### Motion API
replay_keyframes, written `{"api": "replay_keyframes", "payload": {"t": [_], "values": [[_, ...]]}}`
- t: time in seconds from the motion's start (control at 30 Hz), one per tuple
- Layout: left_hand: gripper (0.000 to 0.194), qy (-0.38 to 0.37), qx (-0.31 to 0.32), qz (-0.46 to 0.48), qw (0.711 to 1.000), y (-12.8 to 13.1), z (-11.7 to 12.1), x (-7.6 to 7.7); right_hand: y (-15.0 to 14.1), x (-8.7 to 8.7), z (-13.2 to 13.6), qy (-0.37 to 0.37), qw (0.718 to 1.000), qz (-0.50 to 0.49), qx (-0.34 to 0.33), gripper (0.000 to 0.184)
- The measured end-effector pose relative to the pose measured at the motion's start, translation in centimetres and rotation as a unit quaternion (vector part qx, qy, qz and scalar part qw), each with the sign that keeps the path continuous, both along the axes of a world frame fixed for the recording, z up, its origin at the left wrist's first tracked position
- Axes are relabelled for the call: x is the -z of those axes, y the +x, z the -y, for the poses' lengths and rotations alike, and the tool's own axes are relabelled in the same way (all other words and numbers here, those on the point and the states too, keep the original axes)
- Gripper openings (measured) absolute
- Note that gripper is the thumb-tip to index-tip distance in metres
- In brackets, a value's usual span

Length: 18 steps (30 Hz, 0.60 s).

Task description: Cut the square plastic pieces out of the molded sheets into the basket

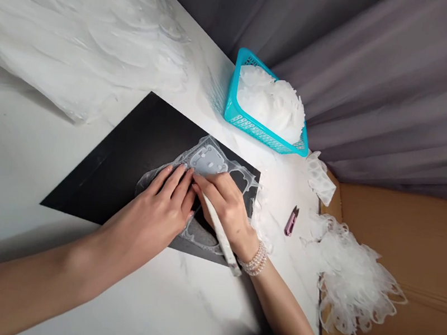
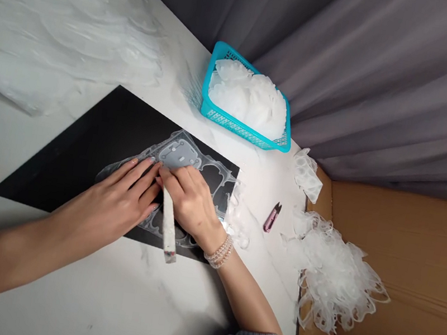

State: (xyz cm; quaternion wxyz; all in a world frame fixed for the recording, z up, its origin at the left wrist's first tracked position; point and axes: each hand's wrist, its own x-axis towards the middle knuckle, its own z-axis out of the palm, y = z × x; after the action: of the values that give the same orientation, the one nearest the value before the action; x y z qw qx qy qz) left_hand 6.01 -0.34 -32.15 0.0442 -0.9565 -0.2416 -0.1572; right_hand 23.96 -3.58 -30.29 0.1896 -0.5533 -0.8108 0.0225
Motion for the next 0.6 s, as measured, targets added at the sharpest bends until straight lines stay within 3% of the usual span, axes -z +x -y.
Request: {"api": "replay_keyframes", "payload": {"t": [0.27, 0.33, 0.4, 0.47, 0.5, 0.6], "values": [[0.047, 0.013, -0.001, 0.027, 1.0, 0.1, -0.1, 0.3, -0.3, -0.1, 0.3, -0.043, 0.998, 0.019, -0.039, 0.038], [0.047, 0.008, -0.003, 0.027, 1.0, 0.0, -0.1, 0.4, -0.4, -0.1, 0.0, -0.058, 0.997, -0.025, -0.038, 0.036], [0.046, 0.002, -0.009, 0.016, 1.0, 0.0, 0.0, 0.4, 0.8, -0.2, -0.7, -0.068, 0.99, -0.126, 0.006, 0.031], [0.047, -0.004, -0.014, -0.001, 1.0, 0.0, 0.1, 0.4, 3.8, -0.8, -1.5, -0.061, 0.954, -0.275, 0.106, 0.025], [0.048, -0.004, -0.016, -0.008, 1.0, 0.0, 0.1, 0.4, 6.1, -1.4, -1.7, -0.048, 0.911, -0.369, 0.176, 0.021], [0.049, -0.003, -0.017, -0.02, 1.0, 0.0, 0.2, 0.5, 14.3, -3.7, -1.3, 0.001, 0.871, -0.434, 0.231, 0.025]]}}
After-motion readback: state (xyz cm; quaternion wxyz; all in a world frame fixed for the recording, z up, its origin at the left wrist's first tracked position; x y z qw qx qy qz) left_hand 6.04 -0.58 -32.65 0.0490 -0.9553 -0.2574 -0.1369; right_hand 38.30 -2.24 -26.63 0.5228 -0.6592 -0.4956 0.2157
